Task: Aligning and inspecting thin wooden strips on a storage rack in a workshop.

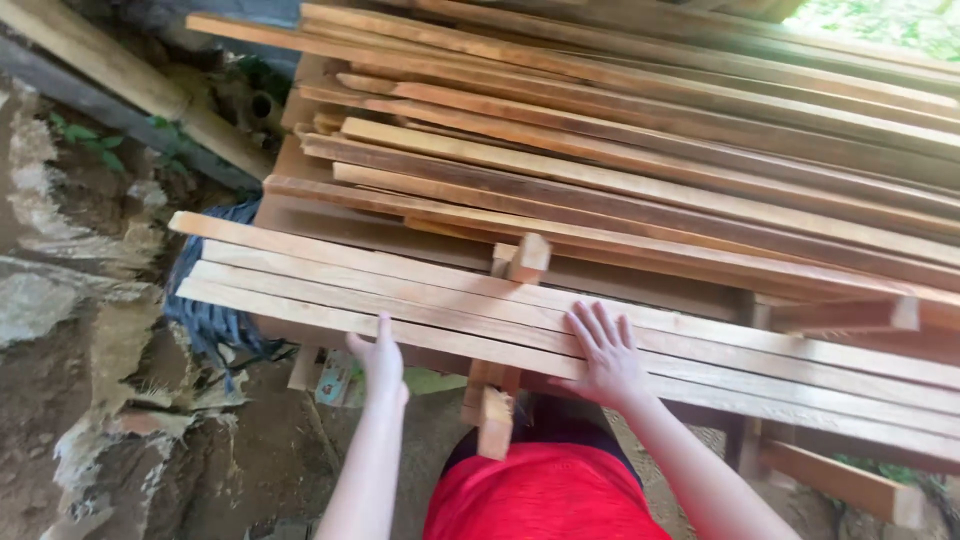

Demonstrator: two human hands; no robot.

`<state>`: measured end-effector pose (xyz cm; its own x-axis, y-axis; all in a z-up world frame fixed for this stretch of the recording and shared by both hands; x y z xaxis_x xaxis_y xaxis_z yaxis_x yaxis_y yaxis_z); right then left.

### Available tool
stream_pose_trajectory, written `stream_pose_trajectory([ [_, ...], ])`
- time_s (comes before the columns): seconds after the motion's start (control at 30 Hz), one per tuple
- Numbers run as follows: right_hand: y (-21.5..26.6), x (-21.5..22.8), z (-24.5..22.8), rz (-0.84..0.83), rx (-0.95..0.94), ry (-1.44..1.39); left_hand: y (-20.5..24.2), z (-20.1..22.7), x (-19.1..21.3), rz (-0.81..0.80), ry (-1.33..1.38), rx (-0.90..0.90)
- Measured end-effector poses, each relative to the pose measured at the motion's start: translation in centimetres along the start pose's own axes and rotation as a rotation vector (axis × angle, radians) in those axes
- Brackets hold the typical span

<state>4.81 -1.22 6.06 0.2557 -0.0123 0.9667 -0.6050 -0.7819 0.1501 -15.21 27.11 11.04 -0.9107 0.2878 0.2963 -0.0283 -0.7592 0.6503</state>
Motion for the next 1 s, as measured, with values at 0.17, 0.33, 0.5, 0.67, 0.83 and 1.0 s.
stream_pose_trajectory([
  [0.17, 0.7, 0.6, 1.1, 0.035, -0.004, -0.126, 12.3, 4.4, -0.6, -0.267, -0.213, -0.754],
  [0.33, 4.1, 0.0, 5.6, 0.267, 0.018, -0.411, 21.3, 1.3, -10.4, -0.641, -0.374, -1.154],
  [0.5, 13.2, -3.4, 13.6, 0.29, -0.511, -0.98, 21.5, -8.3, -21.8, -0.845, -1.026, -1.28],
  [0.67, 20.8, -12.7, 20.5, 0.084, -0.858, -1.388, 19.3, -12.6, -27.6, -0.842, -1.555, -1.241],
  [0.83, 19.5, -14.7, 23.9, 0.092, -1.042, -1.82, 19.1, -13.3, -29.6, -0.736, -1.718, -1.378],
  [1.0, 19.1, -15.8, 24.3, 0.182, -0.943, -2.068, 19.6, -12.7, -29.8, -0.662, -1.758, -1.437],
])
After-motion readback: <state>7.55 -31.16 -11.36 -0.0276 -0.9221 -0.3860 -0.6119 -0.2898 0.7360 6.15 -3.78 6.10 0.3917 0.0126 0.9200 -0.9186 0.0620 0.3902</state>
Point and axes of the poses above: each hand's wrist, its own y-axis away from the middle knuckle, its own x-axis out of the back of the hand, z = x × y, the point moved 2 cm from there along -y, towards the middle knuckle, and after that the axes turned 6 degrees about -x, right-handed, at the moved point
